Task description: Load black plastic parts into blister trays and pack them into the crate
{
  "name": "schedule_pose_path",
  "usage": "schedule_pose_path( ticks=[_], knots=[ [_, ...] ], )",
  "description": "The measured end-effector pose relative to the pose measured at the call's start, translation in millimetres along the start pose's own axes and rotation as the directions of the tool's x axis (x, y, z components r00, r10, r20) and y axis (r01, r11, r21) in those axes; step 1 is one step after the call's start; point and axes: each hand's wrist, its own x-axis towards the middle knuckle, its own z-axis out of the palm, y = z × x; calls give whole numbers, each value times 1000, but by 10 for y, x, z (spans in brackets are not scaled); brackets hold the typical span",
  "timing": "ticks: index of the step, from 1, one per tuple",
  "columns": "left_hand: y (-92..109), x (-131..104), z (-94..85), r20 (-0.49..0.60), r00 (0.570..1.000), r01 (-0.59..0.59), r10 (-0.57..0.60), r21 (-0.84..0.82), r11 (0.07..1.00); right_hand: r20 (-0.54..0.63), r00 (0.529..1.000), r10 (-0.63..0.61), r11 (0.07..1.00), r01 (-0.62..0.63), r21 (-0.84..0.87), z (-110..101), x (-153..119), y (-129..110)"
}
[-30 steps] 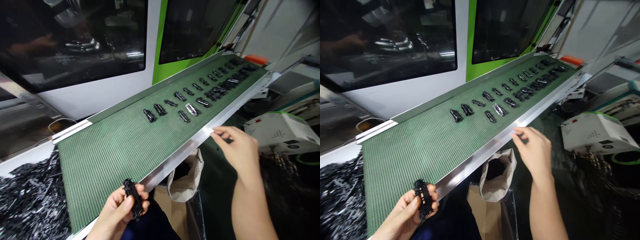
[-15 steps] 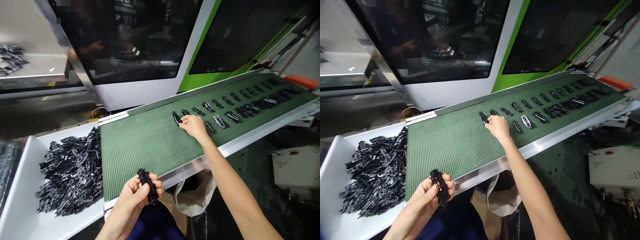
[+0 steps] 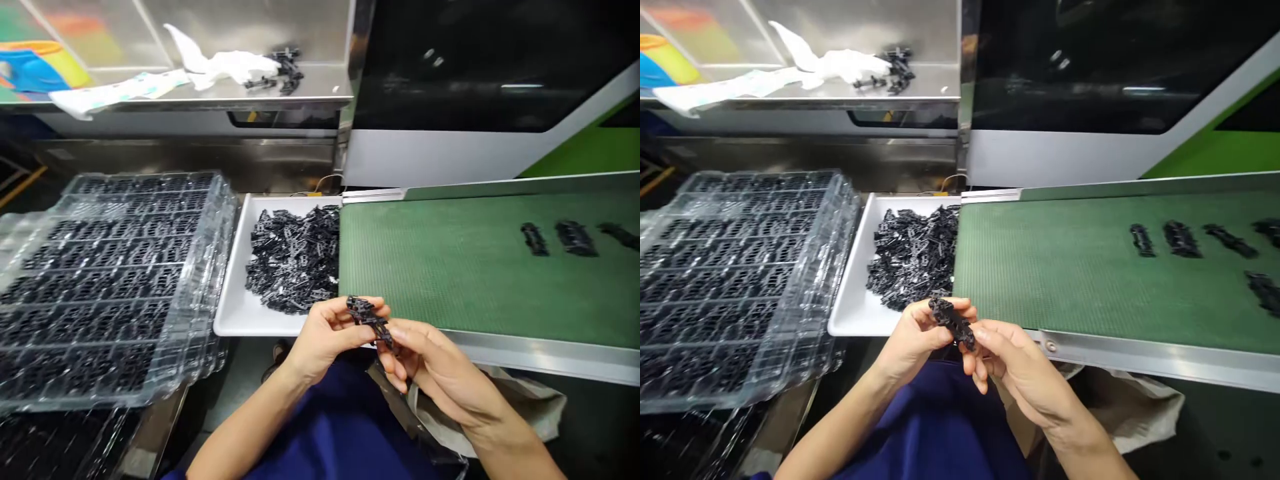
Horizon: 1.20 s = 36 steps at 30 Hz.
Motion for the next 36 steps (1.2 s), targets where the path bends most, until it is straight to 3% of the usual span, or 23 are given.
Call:
schedule_pose_path(
  ticks=[4, 7, 9, 11, 13, 15, 16, 17, 19, 23, 28, 32, 36],
  knots=[
    [141, -324, -382, -50, 995, -88, 89, 11, 996, -22, 999, -27, 999, 26, -29, 417, 232, 244],
    [202, -497, -641, -68, 991, -116, 117, 28, 993, -47, 988, -145, 958, 128, -256, 649, 364, 418],
    [247, -597, -786, -85, 990, -110, 112, 36, 993, -35, 978, -204, 871, 165, -462, 753, 411, 505],
    [303, -695, -907, -118, 989, -82, 87, 42, 996, -73, 949, -305, 702, 172, -691, 827, 413, 538],
    [364, -791, -1004, -127, 992, -10, 16, 47, 999, -29, 875, -483, 449, 219, -866, 890, 382, 516],
    [419, -878, -1074, -79, 993, 93, -89, 45, 995, 183, 789, -587, 173, 343, -923, 958, 347, 462],
    [441, -915, -1099, -42, 989, 143, -141, 40, 989, 313, 755, -576, 55, 418, -907, 995, 336, 435],
    [458, -946, -1119, -8, 983, 183, -183, 34, 982, 421, 730, -538, -33, 480, -876, 1033, 331, 414],
    [481, -990, -1143, 37, 972, 233, -233, 16, 972, 520, 701, -488, -126, 532, -837, 1098, 334, 395],
    [478, -994, -1154, 90, 945, 314, -313, 11, 949, 519, 692, -503, -142, 526, -839, 1133, 339, 434],
    [372, -858, -1080, 105, 929, 359, -355, -27, 933, 460, 705, -539, -85, 498, -863, 968, 316, 469],
    [212, -657, -902, 105, 923, 376, -370, -46, 925, 384, 751, -536, 0, 455, -890, 744, 251, 436],
    [68, -413, -603, 99, 926, 370, -363, -61, 927, 311, 813, -493, 131, 422, -897, 421, 162, 268]
  ],
)
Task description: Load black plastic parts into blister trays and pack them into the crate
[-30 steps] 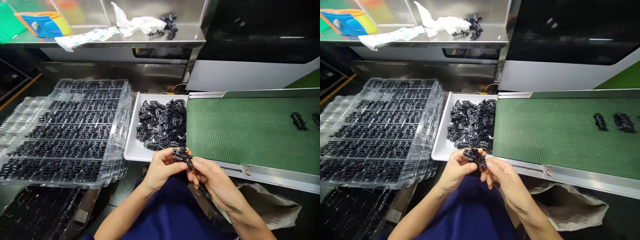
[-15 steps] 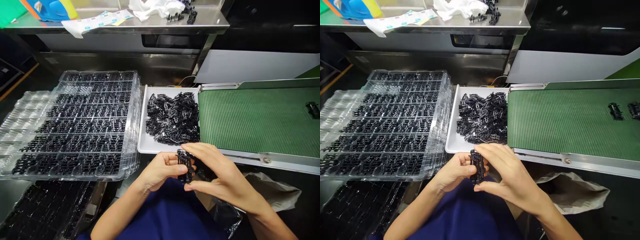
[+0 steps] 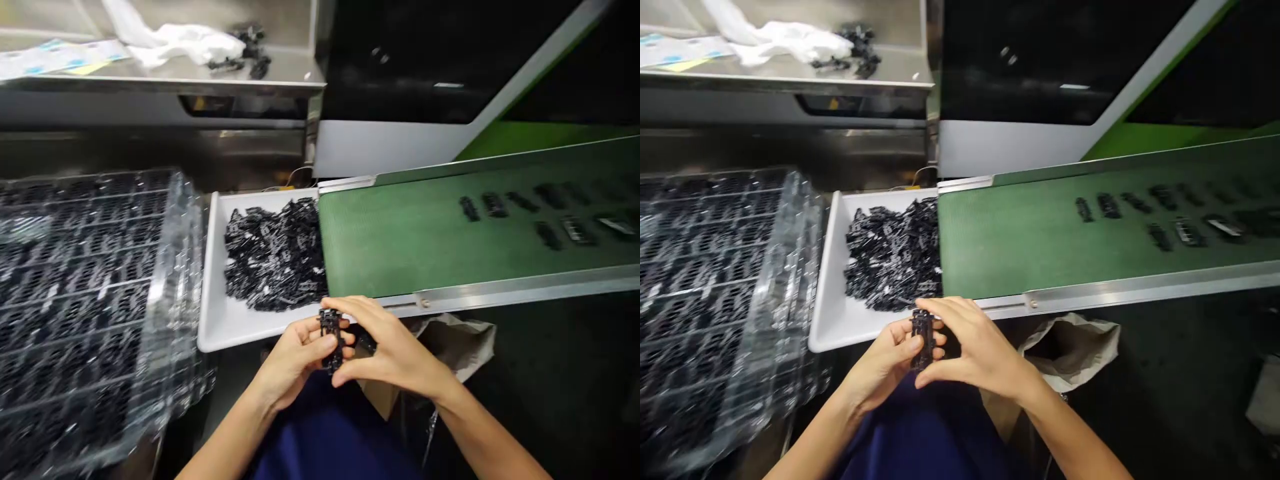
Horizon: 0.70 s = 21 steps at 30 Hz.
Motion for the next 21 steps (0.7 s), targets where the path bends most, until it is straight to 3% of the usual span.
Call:
schedule_pose_path(
  ticks=[2, 4, 5, 6, 7, 9, 12, 14, 17, 18, 20, 21],
  knots=[
    [-4, 145, 163, 12, 1000, 11, -11, 6, 1000, 15, 998, 65, 998, -65, 4, -286, 10, 235],
    [6, 272, 331, 34, 999, 16, -17, 17, 1000, -136, 953, 271, 947, -289, -139, -703, 48, 580],
    [13, 327, 411, 43, 999, 12, -13, 21, 1000, -307, 869, 387, 860, -461, -219, -948, 67, 785],
    [20, 378, 485, 50, 999, 6, -7, 26, 1000, -519, 712, 472, 677, -670, -304, -1202, 82, 1002],
    [24, 424, 550, 55, 998, -2, 1, 30, 1000, -622, 615, 484, 573, -761, -306, -1451, 90, 1220],
    [27, 507, 648, 53, 999, -16, 14, 33, 999, -703, 507, 499, 454, -844, -287, -1885, 77, 1607],
    [17, 614, 711, 28, 999, -35, 34, 14, 999, -691, 505, 517, 443, -849, -289, -2248, 1, 1893],
    [4, 674, 718, -9, 998, -65, 65, -13, 998, -681, 547, 486, 478, -819, -317, -2246, -63, 1807],
    [-15, 720, 722, -73, 989, -130, 125, -72, 989, -663, 669, 335, 616, -688, -384, -1889, -160, 1309],
    [-17, 719, 724, -88, 986, -152, 144, -93, 984, -659, 720, 218, 703, -584, -405, -1705, -195, 1085],
    [-15, 686, 717, -99, 977, -198, 187, -127, 972, -652, 755, 68, 836, -400, -375, -1307, -266, 638],
    [-10, 656, 704, -100, 972, -226, 213, -135, 965, -630, 772, 88, 899, -334, -284, -1113, -296, 443]
  ],
)
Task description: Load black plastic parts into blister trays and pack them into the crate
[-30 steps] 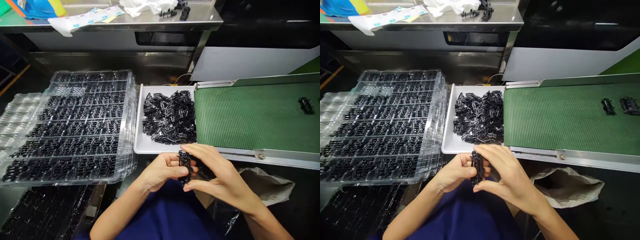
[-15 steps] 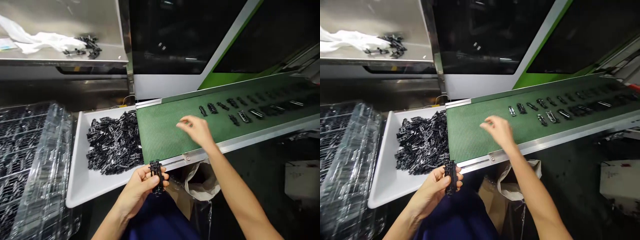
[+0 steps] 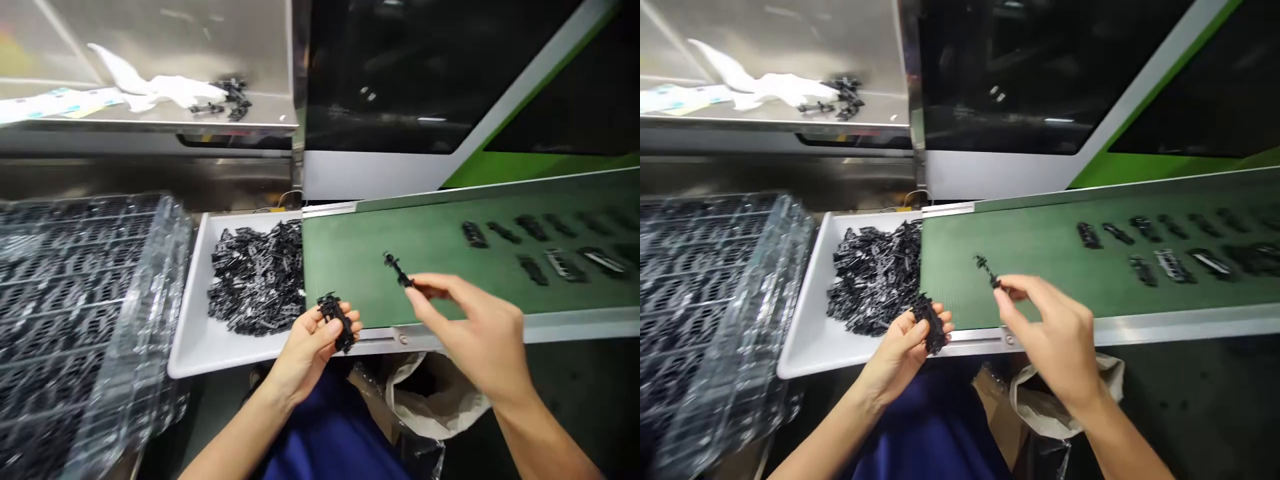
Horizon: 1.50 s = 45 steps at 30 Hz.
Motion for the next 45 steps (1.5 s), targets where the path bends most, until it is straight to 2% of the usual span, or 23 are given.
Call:
schedule_pose_path(
  ticks=[3, 5, 7, 9, 10, 12, 14, 15, 16, 19, 20, 25, 31, 35, 37, 39, 40, 41, 43, 45],
  knots=[
    [71, -135, -108, 32, 996, -79, 78, 19, 997, 256, 963, 81, 915, -173, 365, 187, -370, -474],
    [138, -267, -236, 28, 994, -105, 103, 54, 993, 380, 924, 34, 870, -215, 445, 347, -496, -643],
    [213, -424, -394, -5, 995, -103, 104, 87, 991, 403, 911, -84, 904, -100, 416, 488, -539, -742],
    [288, -591, -564, -36, 996, -82, 87, 130, 988, 393, 888, -239, 934, 100, 343, 585, -533, -820],
    [323, -673, -647, -34, 997, -62, 68, 151, 987, 398, 862, -314, 930, 196, 311, 620, -522, -862],
    [390, -829, -800, 0, 1000, -17, 17, 176, 984, 442, 777, -449, 890, 344, 299, 679, -503, -962],
    [450, -965, -932, 38, 999, 15, -22, 172, 985, 496, 690, -528, 848, 393, 355, 743, -505, -1081],
    [477, -1026, -990, 46, 998, 23, -31, 161, 987, 507, 669, -543, 837, 382, 393, 781, -515, -1144],
    [502, -1082, -1044, 42, 999, 28, -35, 150, 988, 505, 670, -544, 833, 355, 425, 822, -532, -1206],
    [561, -1223, -1189, 13, 998, 59, -61, 117, 991, 478, 727, -493, 841, 257, 477, 950, -600, -1374],
    [575, -1263, -1232, 18, 997, 75, -77, 104, 992, 471, 732, -493, 838, 253, 483, 992, -623, -1419],
    [611, -1400, -1399, 70, 994, 84, -89, 74, 994, 471, 677, -566, 799, 310, 514, 1167, -694, -1563],
    [639, -1439, -1459, 20, 999, 35, -37, 84, 996, 495, 664, -561, 793, 260, 551, 1342, -702, -1629],
    [580, -1429, -1516, -8, 999, 50, -50, -12, 999, 539, 634, -554, 786, 185, 590, 1461, -766, -1584],
    [514, -1437, -1574, -57, 995, 80, -84, -72, 994, 609, 573, -548, 773, 69, 631, 1580, -801, -1478],
    [443, -1456, -1646, -111, 986, 107, -122, -125, 986, 704, 520, -484, 812, -33, 582, 1794, -804, -1312],
    [411, -1467, -1683, -132, 981, 124, -144, -147, 981, 748, 524, -407, 859, -58, 508, 1941, -784, -1217],
    [384, -1477, -1719, -147, 975, 140, -164, -163, 977, 773, 558, -302, 913, -65, 403, 2112, -748, -1124],
    [353, -1489, -1780, -170, 965, 165, -197, -186, 969, 736, 670, -94, 981, -63, 182, 2498, -631, -973],
    [350, -1488, -1818, -186, 959, 177, -214, -195, 965, 681, 732, -12, 996, -52, 73, 2896, -474, -909]
  ],
)
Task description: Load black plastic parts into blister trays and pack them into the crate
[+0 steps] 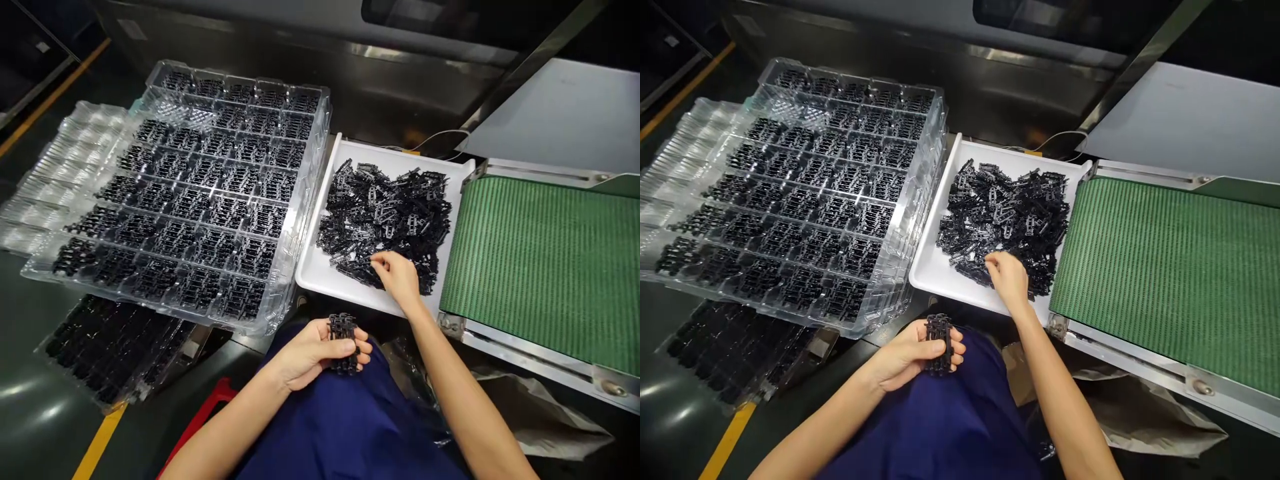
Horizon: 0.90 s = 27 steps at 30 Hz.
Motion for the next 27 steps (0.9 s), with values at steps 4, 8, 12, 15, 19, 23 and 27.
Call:
schedule_pose_path(
  ticks=[4, 8, 12, 15, 19, 23, 27],
  knots=[
    [54, 16, 11, -6, 1000, -1, 1, -10, 1000, -5, 1000, -20, 998, 19, -59, 304, 657, -82],
    [110, 0, 46, 5, 999, -38, 38, -37, 999, 40, 998, -41, 998, 42, -37, 475, 950, -200],
    [149, -10, 8, -72, 989, -139, 132, -115, 983, -2, 998, -58, 996, 58, 63, 345, 713, -257],
    [165, 43, -45, -127, 977, -193, 171, -191, 962, -78, 992, -94, 979, 107, 171, 86, 162, -391],
    [187, 135, -59, -83, 982, -184, 170, -200, 963, -207, 938, -278, 888, 333, 317, -222, -678, -682],
    [224, 110, -18, 22, 983, -182, 184, -57, 982, -270, 814, -514, 811, 564, 156, -386, -1084, -870],
    [250, 3, -4, 115, 986, -136, 123, 108, 985, -167, 777, -607, 777, 624, 81, -531, -1153, -894]
  ],
)
